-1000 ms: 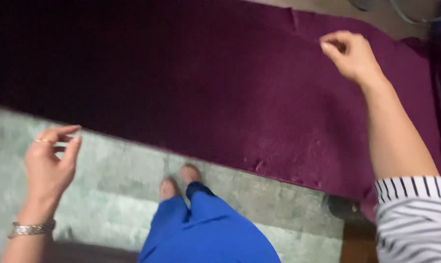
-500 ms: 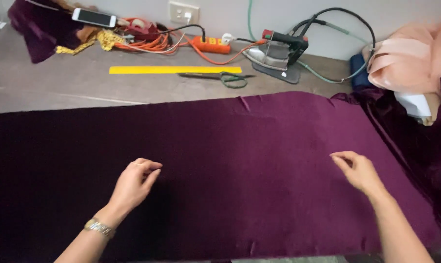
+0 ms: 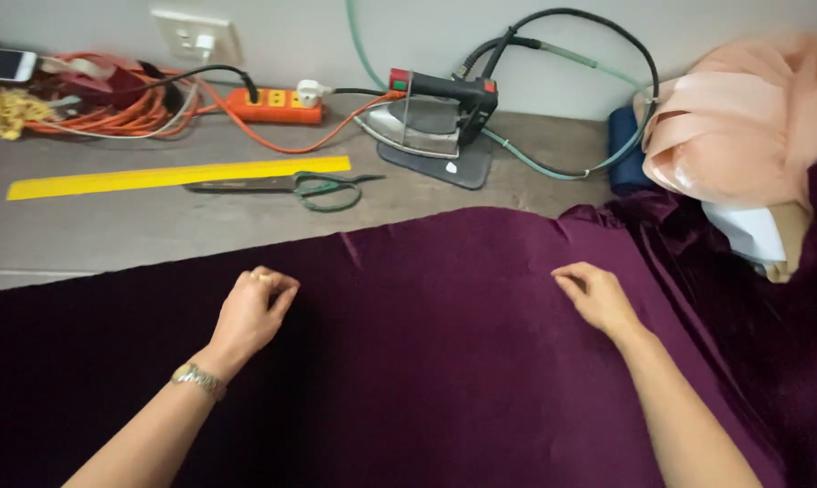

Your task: The person folds a large piece of dark purple fabric on a work table. They smooth the fabric, fold it in half lengthwise, and then fold it again to create a smaller, neat stack.

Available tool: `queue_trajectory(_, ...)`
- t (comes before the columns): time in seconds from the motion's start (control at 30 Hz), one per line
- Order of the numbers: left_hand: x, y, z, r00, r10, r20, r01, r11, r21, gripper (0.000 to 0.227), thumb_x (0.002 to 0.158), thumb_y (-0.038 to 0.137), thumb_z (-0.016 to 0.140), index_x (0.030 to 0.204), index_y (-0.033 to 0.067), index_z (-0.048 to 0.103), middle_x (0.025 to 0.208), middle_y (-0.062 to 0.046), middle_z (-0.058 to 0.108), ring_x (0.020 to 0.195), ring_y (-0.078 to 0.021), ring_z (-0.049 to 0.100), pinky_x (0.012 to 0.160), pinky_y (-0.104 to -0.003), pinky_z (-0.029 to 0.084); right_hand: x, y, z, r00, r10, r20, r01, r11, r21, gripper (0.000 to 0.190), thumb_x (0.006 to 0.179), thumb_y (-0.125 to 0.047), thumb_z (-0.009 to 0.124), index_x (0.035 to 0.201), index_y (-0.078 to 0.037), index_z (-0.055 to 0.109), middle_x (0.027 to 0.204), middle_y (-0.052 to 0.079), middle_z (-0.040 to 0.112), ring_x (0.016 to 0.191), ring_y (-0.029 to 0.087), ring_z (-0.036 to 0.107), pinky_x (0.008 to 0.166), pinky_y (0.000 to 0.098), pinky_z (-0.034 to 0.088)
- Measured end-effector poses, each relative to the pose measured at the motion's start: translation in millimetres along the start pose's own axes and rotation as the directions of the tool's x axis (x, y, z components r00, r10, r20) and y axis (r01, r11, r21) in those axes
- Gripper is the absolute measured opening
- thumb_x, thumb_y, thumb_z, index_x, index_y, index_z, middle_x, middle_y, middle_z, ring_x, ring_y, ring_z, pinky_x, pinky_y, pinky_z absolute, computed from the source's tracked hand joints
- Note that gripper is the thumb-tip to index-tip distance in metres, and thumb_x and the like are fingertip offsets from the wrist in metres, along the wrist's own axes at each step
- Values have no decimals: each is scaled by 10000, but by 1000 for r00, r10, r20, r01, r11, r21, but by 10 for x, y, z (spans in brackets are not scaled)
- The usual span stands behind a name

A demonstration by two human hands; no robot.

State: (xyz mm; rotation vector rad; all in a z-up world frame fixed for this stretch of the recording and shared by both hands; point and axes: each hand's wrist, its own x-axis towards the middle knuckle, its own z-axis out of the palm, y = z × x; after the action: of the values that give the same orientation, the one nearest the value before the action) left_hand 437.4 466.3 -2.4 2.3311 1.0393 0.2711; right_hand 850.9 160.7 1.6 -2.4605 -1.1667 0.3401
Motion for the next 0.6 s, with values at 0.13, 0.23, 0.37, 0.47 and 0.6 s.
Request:
queue_trajectory(0.13,608,146,292,995,33,-96,-26,997,75,144,878,234,650,934,127,728,935,-100,660,940,-326,624,824,-422,528,592,417,31,995,-47,-93,44,999,-26,173,895,-140,657,1048,-122,737,1020,121,715,1014,313,663,872,409,538)
queue_trajectory(0.23,895,227,457,990,24,-141,-7,993,120,165,861,281,671,931,138,717,965,-102,634,950,-341,616,826,-433,515,1009,487,183,992,-101,-74,97,994,-55,178,884,-164,677,1051,-147,737,1028,95,708,1014,299,662,872,408,533)
queue_trajectory(0.37,1155,158,670,988,-54,-143,81,979,187,261,822,423,694,951,196,682,994,-60,580,998,-304,575,851,-444,486,1439,345,401,986,-160,-45,158,986,-51,184,871,-160,689,1050,-164,732,1006,68,702,988,272,669,870,396,534)
queue_trajectory(0.47,1226,199,682,987,-138,-82,149,978,148,316,820,448,704,1008,200,650,1060,-55,562,1057,-298,535,910,-468,432,1635,171,483,987,-162,20,162,987,-21,214,869,-172,706,1079,-129,713,1062,80,668,993,261,666,892,382,516)
queue_trajectory(0.6,1231,255,653,985,-173,-1,172,978,117,387,732,402,795,1013,194,630,1073,-50,537,1114,-298,483,974,-503,364,1753,146,569,982,-175,72,175,985,2,338,782,-190,779,1097,-99,698,1071,127,616,985,299,643,887,412,507)
